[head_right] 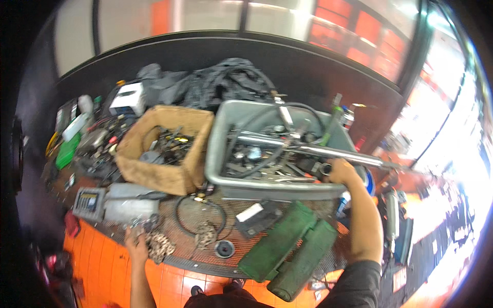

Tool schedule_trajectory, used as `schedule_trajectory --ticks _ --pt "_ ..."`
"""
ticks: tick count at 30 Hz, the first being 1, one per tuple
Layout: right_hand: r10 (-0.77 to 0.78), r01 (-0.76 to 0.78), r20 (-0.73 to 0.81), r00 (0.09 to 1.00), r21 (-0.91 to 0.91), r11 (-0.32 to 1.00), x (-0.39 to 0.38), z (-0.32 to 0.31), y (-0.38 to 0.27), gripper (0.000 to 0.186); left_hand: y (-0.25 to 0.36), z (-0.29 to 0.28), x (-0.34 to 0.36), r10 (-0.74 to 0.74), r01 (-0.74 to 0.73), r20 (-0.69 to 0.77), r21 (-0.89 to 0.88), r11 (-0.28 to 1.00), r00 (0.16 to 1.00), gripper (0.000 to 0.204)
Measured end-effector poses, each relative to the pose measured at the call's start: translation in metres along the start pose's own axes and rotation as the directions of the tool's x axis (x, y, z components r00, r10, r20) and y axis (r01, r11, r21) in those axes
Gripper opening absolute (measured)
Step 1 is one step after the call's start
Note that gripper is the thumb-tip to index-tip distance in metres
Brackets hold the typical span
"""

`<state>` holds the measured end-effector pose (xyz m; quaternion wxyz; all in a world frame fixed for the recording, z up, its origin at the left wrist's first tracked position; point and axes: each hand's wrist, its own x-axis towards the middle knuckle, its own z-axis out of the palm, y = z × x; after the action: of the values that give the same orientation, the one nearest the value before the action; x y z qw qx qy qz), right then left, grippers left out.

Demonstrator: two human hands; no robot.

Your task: The person disassembles a motorcycle shock absorber component by hand, removing a spring and small internal metal parts before wiping them with a cloth.

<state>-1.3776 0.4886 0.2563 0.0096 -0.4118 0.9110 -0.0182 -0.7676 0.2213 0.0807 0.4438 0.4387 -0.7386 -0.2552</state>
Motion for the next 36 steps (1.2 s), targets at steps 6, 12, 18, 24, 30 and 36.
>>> schedule_trajectory --ticks 6,12,18,24,30,36 --pt "0.196 0.158 -0.508 0.839 0.572 0.805 -0.029 -0.015 0.021 0.044 0.006 -0.004 0.003 -0.196 0.174 -0.025 -0.358 0.917 0.98 0.019" --pt "0.555 0.425 -0.519 0.65 0.854 0.3 -0.068 -0.084 -0.024 0.039 0.049 -0.013 0.006 -0.476 0.259 -0.093 -0.741 0.62 0.875 0.029" --pt "0.122 -0.071 0.048 0.991 0.979 0.192 -0.225 -0.072 -0.226 0.047 0.101 -0.016 -0.004 -0.321 0.274 0.139 -0.861 0.428 0.937 0.023" --pt "-0.496 -0.304 0.444 0.746 0.89 0.34 -0.244 0.003 -0.408 0.039 0.111 -0.043 -0.023 -0.061 0.288 0.295 -0.835 0.468 0.954 0.025" --pt "-0.478 -0.429 0.472 0.741 0.88 0.205 -0.246 0.022 -0.451 0.034 0.074 -0.08 -0.036 0.051 0.298 0.382 -0.791 0.534 0.923 0.026" --pt "-0.538 -0.58 0.544 0.644 0.806 0.12 -0.242 0.045 -0.465 0.034 0.042 -0.098 -0.032 0.138 0.307 0.453 -0.769 0.56 0.881 0.027"
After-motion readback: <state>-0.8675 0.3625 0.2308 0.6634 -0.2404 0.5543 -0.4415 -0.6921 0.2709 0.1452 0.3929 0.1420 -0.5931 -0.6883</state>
